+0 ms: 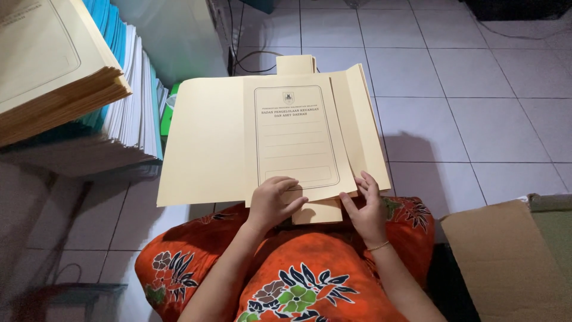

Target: The person sits on the floor and repeatedly folds a large beige paper sheet in half, then unfolds it. They pick up a printed form from a nearby stack, place it on the folded paper, and smooth the paper again. The process of folding and unfolding the paper is repeated multiple times.

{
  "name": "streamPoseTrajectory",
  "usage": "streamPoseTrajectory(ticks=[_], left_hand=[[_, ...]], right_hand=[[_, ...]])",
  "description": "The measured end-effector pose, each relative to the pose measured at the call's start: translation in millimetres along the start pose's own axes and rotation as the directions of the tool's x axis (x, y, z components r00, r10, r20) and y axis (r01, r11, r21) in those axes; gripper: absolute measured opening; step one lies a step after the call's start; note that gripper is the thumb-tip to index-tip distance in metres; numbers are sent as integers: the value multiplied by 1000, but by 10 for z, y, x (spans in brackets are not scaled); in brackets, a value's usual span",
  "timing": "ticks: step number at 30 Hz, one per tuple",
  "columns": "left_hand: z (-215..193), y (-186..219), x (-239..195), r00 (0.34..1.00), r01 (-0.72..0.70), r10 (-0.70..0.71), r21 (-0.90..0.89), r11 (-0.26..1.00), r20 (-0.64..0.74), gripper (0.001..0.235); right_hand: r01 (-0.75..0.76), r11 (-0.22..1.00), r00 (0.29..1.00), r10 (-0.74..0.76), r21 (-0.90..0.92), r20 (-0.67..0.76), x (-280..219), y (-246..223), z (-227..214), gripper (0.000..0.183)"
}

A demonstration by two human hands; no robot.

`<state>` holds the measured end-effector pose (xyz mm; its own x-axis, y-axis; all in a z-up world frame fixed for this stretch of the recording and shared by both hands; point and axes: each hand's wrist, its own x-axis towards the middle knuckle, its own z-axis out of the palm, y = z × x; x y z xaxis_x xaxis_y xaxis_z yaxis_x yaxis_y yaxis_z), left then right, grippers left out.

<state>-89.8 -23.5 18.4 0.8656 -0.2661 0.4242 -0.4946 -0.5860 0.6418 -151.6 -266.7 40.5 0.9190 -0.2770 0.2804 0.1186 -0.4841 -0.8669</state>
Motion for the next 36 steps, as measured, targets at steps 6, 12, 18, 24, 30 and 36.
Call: streamPoseTrajectory(ticks=[6, 12, 18, 24, 30, 36], left_hand=[[126, 161, 20, 1000, -12, 12, 201, 979, 4, 54], [214, 96, 35, 989, 140, -145, 150, 979, 20, 31], [-272, 69, 145, 812, 391, -573, -623, 677, -112, 48], [-768, -541, -98, 491, 104, -796, -884, 457, -354, 19], [-1101, -694, -608, 355, 209, -801, -794, 571, -483, 31], [-688, -1426, -1199, 466, 453, -778, -642, 618, -421, 32]], right_hand=[[-57, 986, 995, 43, -158, -94, 100, 163, 106, 71], [80, 908, 994, -101, -410, -30, 195, 518, 208, 42], [104, 962, 994, -94, -253, 52, 181, 479, 157, 55], [165, 930, 986, -144, -328, 88, 215, 414, 0, 48], [272, 897, 959, -224, -349, 171, 180, 425, -26, 56], [255, 900, 959, -188, -353, 214, 124, 409, -32, 59]])
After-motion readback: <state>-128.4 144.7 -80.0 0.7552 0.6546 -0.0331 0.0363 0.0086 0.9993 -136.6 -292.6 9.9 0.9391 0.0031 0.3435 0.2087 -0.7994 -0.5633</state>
